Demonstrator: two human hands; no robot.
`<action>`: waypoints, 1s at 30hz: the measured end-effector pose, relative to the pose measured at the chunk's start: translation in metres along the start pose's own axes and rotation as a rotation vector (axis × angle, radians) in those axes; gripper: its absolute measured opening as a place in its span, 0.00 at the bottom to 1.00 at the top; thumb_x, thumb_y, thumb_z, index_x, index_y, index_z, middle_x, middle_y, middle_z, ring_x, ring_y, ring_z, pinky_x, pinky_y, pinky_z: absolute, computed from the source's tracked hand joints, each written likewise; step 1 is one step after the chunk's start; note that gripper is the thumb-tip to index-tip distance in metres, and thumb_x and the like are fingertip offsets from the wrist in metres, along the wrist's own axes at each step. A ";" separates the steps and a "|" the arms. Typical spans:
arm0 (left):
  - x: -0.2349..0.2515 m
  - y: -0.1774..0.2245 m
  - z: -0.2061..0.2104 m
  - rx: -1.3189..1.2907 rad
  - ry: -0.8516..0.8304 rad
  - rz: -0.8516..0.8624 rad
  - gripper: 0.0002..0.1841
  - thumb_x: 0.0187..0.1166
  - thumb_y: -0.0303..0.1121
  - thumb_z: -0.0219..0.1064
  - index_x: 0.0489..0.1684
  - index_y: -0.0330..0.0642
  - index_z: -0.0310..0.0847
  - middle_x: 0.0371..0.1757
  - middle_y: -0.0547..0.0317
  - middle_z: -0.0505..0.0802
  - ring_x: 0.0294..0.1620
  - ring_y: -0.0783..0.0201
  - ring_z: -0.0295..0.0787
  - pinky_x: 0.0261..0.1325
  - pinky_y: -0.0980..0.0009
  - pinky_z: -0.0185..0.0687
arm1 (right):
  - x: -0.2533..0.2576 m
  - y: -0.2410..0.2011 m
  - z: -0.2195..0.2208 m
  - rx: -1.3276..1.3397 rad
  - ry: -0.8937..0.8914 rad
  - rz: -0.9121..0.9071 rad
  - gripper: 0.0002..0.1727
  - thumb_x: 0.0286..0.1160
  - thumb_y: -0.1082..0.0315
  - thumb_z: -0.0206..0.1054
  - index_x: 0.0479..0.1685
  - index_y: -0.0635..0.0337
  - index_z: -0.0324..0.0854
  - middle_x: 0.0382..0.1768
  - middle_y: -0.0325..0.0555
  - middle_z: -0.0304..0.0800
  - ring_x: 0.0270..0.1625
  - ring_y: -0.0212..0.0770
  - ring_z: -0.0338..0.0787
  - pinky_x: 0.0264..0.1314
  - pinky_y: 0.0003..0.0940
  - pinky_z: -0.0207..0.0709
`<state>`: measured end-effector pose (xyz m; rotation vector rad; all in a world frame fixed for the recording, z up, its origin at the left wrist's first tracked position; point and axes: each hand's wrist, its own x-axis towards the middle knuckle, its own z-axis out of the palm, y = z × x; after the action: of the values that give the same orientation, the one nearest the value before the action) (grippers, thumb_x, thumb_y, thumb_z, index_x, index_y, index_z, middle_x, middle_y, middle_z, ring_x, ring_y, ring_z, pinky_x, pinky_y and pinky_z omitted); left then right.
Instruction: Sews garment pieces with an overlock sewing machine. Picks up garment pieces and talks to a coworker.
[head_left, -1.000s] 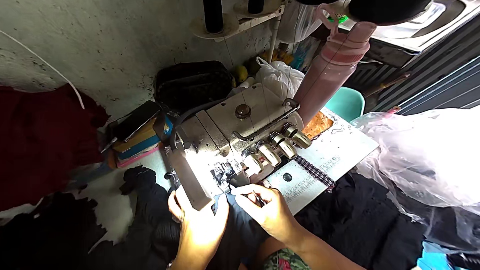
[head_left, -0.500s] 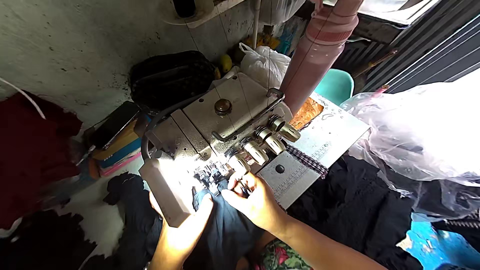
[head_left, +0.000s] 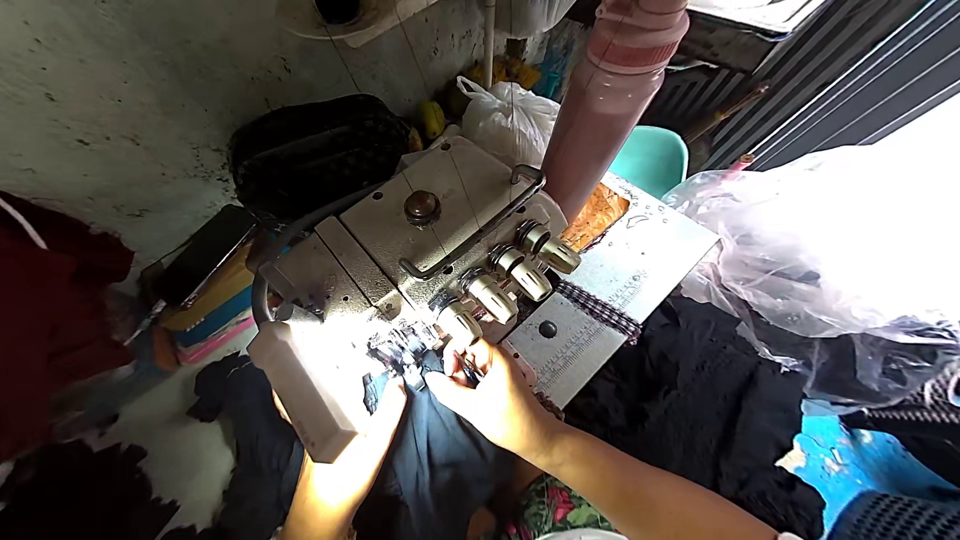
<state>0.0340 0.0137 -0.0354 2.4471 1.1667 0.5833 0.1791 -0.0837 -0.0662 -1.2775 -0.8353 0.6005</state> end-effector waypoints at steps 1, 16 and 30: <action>0.001 -0.001 0.001 0.007 0.001 -0.010 0.34 0.72 0.57 0.61 0.53 0.27 0.86 0.67 0.26 0.85 0.84 0.22 0.59 0.82 0.23 0.21 | 0.001 -0.001 0.000 -0.007 0.004 0.007 0.07 0.64 0.73 0.71 0.30 0.57 0.77 0.23 0.26 0.72 0.24 0.12 0.67 0.27 0.07 0.59; 0.022 -0.027 -0.008 0.027 0.149 0.156 0.29 0.74 0.46 0.67 0.55 0.21 0.82 0.57 0.28 0.89 0.68 0.33 0.80 0.76 0.37 0.60 | 0.001 -0.001 0.000 -0.053 -0.011 -0.049 0.08 0.65 0.74 0.71 0.29 0.58 0.74 0.25 0.28 0.74 0.27 0.13 0.69 0.30 0.07 0.62; -0.034 0.032 0.000 0.070 0.493 0.104 0.11 0.80 0.37 0.62 0.43 0.36 0.80 0.53 0.42 0.89 0.61 0.45 0.82 0.65 0.51 0.72 | -0.014 -0.010 -0.063 -0.205 0.113 -0.226 0.04 0.79 0.69 0.68 0.46 0.50 0.82 0.34 0.19 0.88 0.33 0.14 0.84 0.36 0.13 0.80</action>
<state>0.0354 -0.0321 -0.0268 2.5097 1.2518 1.2502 0.2219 -0.1329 -0.0642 -1.3654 -0.9492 0.2652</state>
